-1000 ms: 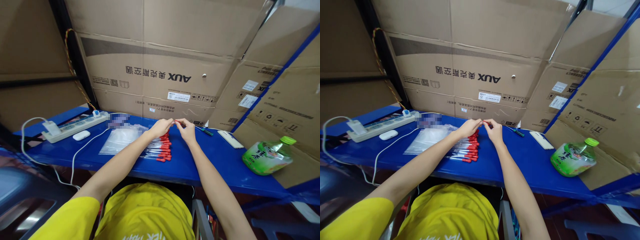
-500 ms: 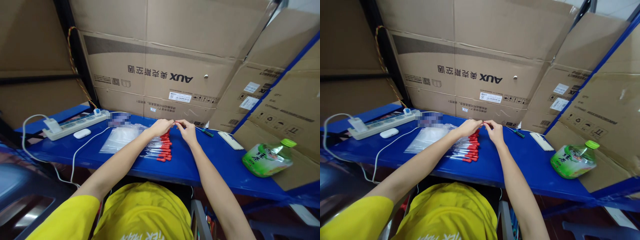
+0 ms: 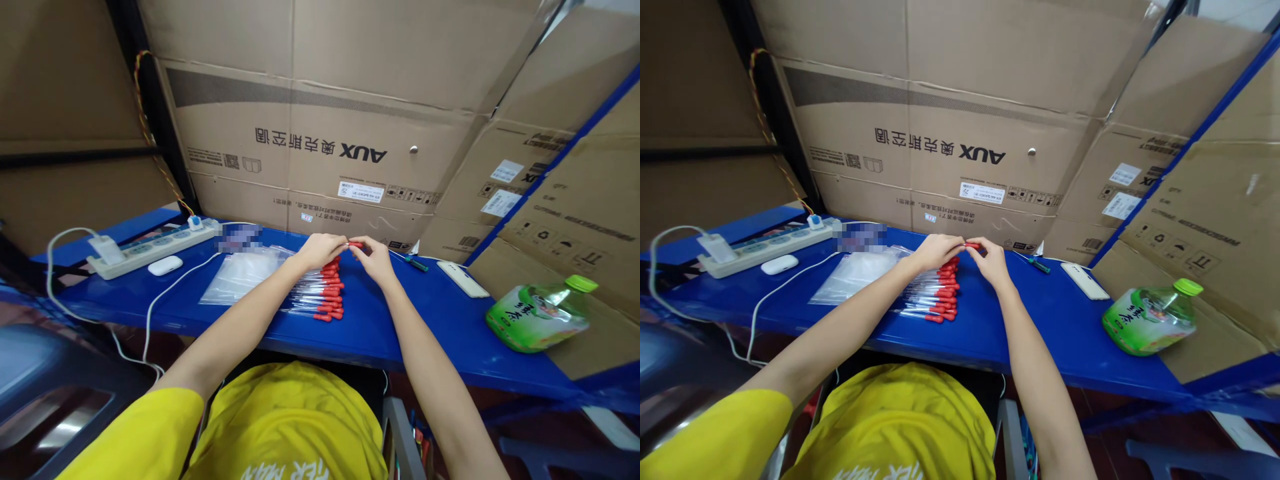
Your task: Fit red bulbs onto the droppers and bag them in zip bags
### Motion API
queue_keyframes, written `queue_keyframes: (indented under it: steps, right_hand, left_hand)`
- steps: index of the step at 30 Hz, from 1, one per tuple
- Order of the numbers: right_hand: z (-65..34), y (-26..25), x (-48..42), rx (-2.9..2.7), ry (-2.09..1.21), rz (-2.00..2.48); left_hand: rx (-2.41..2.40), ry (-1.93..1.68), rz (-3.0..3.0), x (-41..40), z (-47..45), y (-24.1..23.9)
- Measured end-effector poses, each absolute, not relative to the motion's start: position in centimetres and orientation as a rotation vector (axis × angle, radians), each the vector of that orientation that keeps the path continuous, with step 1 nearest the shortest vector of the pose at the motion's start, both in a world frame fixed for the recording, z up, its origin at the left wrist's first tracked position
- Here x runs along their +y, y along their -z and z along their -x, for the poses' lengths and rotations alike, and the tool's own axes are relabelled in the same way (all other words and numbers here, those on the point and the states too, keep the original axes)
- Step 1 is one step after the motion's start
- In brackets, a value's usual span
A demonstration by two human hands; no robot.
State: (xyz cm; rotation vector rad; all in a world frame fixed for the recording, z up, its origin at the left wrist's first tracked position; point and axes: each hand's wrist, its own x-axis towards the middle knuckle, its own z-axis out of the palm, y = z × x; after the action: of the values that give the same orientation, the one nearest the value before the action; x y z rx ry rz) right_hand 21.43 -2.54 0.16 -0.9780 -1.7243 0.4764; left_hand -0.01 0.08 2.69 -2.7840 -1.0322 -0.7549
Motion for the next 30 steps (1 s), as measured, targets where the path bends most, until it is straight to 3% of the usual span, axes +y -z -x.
queue_keyframes:
  steps: [9,16,30]
  right_hand:
    - [-21.3,-0.5,-2.4,-1.524,-0.661,0.908]
    - [-21.7,-0.6,-2.3,-1.527,-0.656,0.895]
    - [-21.0,-0.6,-2.7,-1.554,-0.609,0.901]
  left_hand:
    - [-0.85,0.936,2.938,1.6,0.5,-2.0]
    - [-1.026,0.727,2.864,0.8,0.5,-2.5]
    - [-0.977,0.731,2.834,0.7,0.0,-2.2]
